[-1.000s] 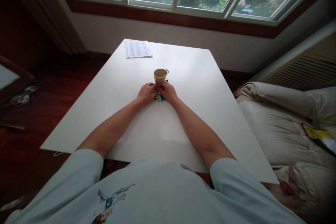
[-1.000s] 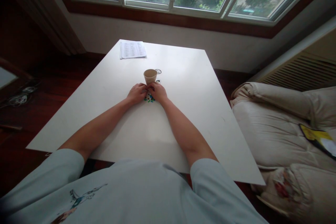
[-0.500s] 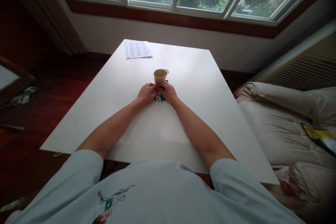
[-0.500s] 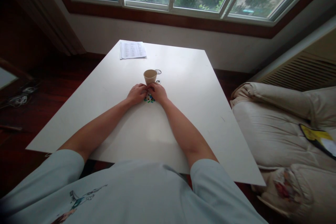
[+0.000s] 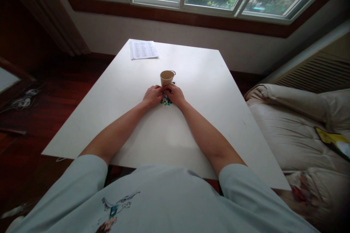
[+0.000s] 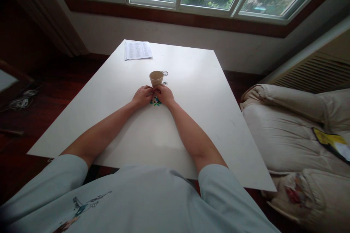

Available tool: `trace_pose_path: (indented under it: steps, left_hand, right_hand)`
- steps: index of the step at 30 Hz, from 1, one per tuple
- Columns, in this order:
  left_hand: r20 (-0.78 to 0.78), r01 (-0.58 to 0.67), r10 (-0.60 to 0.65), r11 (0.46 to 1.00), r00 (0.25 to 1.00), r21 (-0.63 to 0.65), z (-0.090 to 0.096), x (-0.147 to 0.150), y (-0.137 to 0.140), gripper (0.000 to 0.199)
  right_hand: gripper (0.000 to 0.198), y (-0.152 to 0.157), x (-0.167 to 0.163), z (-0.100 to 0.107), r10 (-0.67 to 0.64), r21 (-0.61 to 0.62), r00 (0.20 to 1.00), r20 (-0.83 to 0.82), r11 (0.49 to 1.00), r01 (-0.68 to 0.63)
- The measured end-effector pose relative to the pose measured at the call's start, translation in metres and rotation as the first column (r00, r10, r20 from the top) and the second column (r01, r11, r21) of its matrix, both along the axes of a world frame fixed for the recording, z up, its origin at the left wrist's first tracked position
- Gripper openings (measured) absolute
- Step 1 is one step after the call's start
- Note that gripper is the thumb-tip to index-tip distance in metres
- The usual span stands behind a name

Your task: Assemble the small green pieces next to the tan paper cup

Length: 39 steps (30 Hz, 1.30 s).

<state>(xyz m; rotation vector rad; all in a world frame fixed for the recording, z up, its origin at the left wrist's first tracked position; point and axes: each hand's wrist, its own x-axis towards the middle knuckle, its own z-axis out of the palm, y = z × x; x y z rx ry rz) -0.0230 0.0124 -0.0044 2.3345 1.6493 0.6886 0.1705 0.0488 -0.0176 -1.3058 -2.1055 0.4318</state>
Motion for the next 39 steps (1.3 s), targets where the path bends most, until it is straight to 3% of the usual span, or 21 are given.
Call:
trace_pose_path:
  steps: [20,39]
  left_hand:
    - [0.008,0.006,-0.006,1.000,1.000,-0.005,-0.001,-0.001,0.002,0.038]
    - [0.009,0.001,-0.001,1.000,1.000,0.003,0.001,0.000,0.000,0.038]
  right_hand:
    - [0.027,-0.006,-0.002,0.012,0.000,-0.038,1.000,0.008,0.999,0.001]
    - [0.027,-0.001,0.000,0.004,0.012,-0.003,1.000,-0.015,1.000,-0.012]
